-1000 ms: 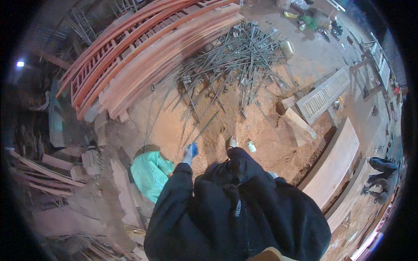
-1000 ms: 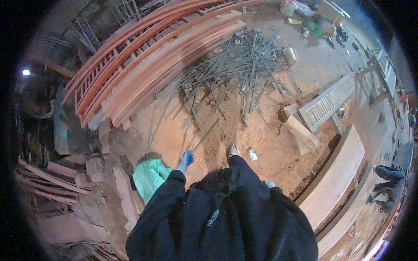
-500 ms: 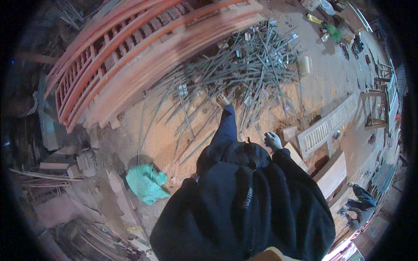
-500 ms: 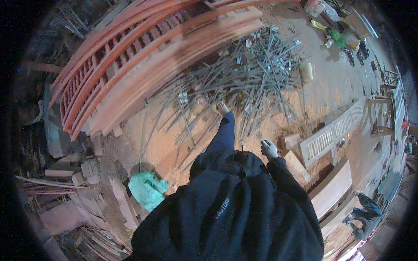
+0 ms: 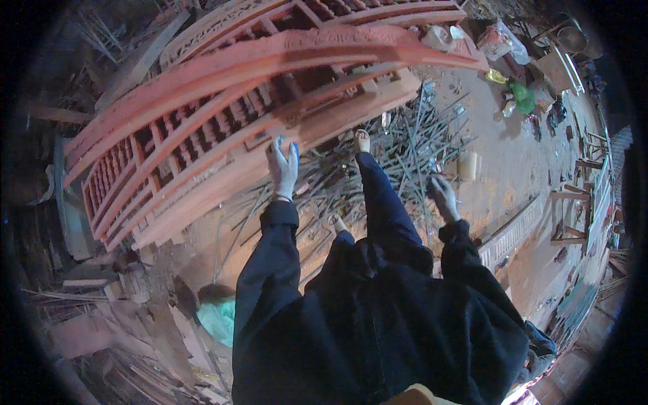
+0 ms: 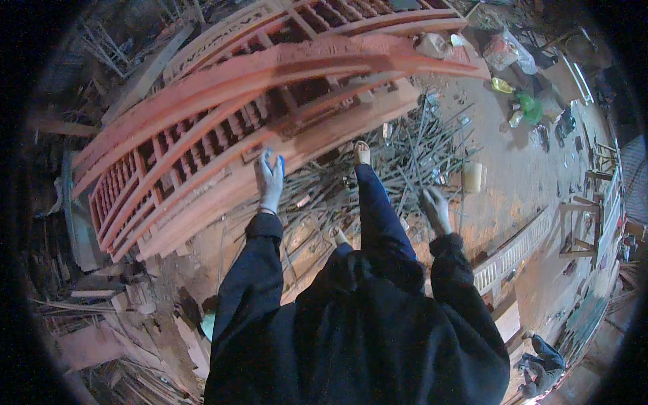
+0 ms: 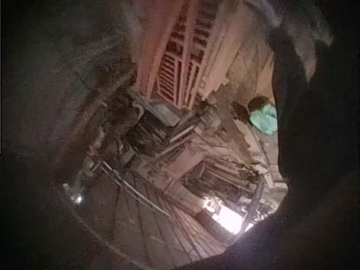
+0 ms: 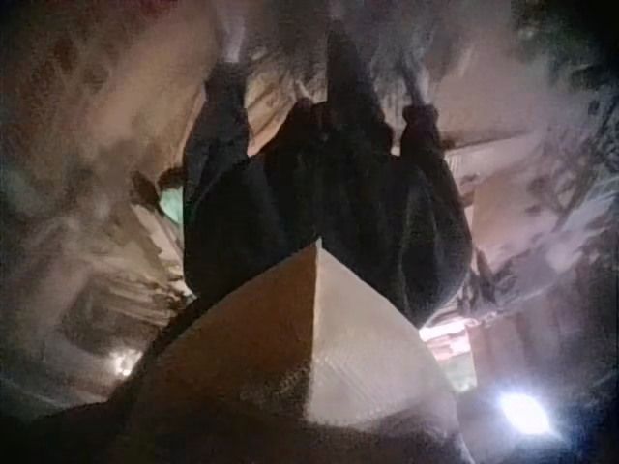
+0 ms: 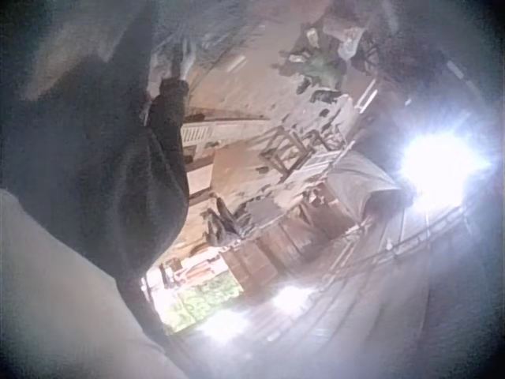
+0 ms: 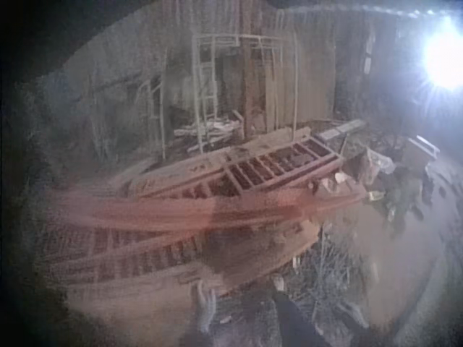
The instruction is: The person uses a paint roller to apply a finish to a large wooden board. They repeatedly roll the finish across the surface, occasionally dipping the roller into a container to reload. Another person is present and also applies finish to the same board.
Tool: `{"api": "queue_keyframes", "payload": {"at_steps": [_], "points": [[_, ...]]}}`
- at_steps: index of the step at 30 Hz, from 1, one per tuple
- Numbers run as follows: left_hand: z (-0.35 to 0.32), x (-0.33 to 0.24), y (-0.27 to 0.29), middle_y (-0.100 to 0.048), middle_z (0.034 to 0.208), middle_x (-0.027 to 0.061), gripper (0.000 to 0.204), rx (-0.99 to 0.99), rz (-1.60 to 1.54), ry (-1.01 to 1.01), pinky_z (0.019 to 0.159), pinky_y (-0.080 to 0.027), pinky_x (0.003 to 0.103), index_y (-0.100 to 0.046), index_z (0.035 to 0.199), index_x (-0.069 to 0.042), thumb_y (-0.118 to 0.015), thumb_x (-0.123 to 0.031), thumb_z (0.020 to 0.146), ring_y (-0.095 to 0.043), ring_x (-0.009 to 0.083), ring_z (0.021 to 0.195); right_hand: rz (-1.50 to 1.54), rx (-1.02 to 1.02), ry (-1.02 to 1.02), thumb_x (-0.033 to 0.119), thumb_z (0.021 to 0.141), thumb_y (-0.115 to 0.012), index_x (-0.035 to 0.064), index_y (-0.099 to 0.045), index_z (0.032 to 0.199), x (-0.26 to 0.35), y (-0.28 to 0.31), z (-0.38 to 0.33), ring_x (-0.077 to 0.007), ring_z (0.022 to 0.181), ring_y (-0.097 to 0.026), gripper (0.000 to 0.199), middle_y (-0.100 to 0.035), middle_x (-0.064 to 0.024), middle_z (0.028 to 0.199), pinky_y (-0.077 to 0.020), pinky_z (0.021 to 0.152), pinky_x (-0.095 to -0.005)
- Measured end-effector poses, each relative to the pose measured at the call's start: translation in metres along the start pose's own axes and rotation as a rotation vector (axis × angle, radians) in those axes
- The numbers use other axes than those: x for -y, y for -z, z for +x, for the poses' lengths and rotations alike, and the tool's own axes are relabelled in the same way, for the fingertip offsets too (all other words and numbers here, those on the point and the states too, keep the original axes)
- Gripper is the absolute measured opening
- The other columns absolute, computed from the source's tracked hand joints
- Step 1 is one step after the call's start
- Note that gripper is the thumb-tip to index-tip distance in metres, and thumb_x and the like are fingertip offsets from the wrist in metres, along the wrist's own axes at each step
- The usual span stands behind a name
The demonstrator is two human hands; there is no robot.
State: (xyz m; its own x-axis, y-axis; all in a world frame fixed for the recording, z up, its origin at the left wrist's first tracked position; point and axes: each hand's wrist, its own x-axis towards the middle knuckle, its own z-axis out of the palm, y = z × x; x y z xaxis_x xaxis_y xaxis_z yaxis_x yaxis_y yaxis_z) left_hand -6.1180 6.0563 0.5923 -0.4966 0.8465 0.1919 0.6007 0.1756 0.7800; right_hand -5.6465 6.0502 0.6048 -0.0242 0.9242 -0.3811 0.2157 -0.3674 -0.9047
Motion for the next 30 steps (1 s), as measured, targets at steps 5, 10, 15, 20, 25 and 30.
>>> {"api": "queue_keyframes", "payload": {"at_steps": [5, 10, 15, 20, 25, 30], "points": [[0.194, -0.090, -0.037, -0.044, 0.128, 0.0258, 0.054, -0.121, 0.378, -0.295, 0.099, -0.036, 0.049, -0.047, 0.126, -0.008, -0.068, -0.033, 0.083, -0.039, 0.0418, 0.121, -0.307, -0.057, 0.436, 0.023, 0.093, -0.056, 0.0015, -0.061, 0.101, 0.202, -0.008, 0.243, -0.0144, 0.077, -0.058, 0.023, -0.063, -0.0059, 0.089, -0.0466, 0.069, -0.0289], [0.362, -0.122, -0.140, -0.036, 0.139, 0.0220, 0.059, 0.078, 0.577, -0.167, 0.102, -0.028, 0.060, -0.045, 0.134, -0.016, -0.059, -0.047, 0.086, -0.036, 0.0420, 0.127, -0.612, -0.174, 0.821, 0.017, 0.088, -0.056, 0.0055, -0.062, 0.102, 0.329, -0.029, 0.481, -0.0333, 0.090, -0.061, 0.018, -0.063, -0.0159, 0.099, -0.0487, 0.076, -0.0415], [0.422, -0.116, -0.246, -0.029, 0.148, 0.0171, 0.054, 0.270, 0.729, 0.129, 0.097, -0.011, 0.077, -0.045, 0.136, -0.029, -0.051, -0.053, 0.088, -0.024, 0.0508, 0.132, -0.921, -0.123, 0.627, 0.024, 0.087, -0.056, 0.0070, -0.061, 0.097, 0.348, -0.018, 0.647, -0.0359, 0.090, -0.061, 0.020, -0.062, -0.0175, 0.096, -0.0491, 0.077, -0.0451], [0.421, -0.113, -0.282, -0.024, 0.151, 0.0121, 0.054, 0.226, 0.845, 0.231, 0.102, -0.003, 0.072, -0.047, 0.135, -0.027, -0.053, -0.050, 0.087, -0.010, 0.0461, 0.139, -1.164, -0.223, 0.541, 0.028, 0.085, -0.056, 0.0081, -0.057, 0.107, 0.316, 0.005, 0.773, -0.0366, 0.089, -0.061, 0.029, -0.061, -0.0171, 0.098, -0.0495, 0.074, -0.0482], [0.422, -0.093, -0.282, -0.030, 0.147, 0.0119, 0.058, 0.216, 0.829, 0.165, 0.102, 0.001, 0.072, -0.052, 0.130, -0.025, -0.062, -0.049, 0.078, -0.008, 0.0445, 0.139, -1.477, -0.284, 0.313, 0.030, 0.088, -0.054, 0.0082, -0.052, 0.115, 0.305, 0.029, 0.904, -0.0360, 0.090, -0.060, 0.034, -0.059, -0.0182, 0.102, -0.0490, 0.072, -0.0494], [0.426, -0.083, -0.285, -0.029, 0.146, 0.0134, 0.057, 0.226, 0.656, 0.245, 0.104, -0.003, 0.070, -0.053, 0.128, -0.025, -0.064, -0.044, 0.075, -0.012, 0.0450, 0.138, -1.433, -0.159, 0.733, 0.024, 0.092, -0.047, 0.0087, -0.045, 0.126, 0.258, 0.031, 1.016, -0.0328, 0.106, -0.052, 0.037, -0.049, -0.0156, 0.123, -0.0461, 0.085, -0.0450]]}}
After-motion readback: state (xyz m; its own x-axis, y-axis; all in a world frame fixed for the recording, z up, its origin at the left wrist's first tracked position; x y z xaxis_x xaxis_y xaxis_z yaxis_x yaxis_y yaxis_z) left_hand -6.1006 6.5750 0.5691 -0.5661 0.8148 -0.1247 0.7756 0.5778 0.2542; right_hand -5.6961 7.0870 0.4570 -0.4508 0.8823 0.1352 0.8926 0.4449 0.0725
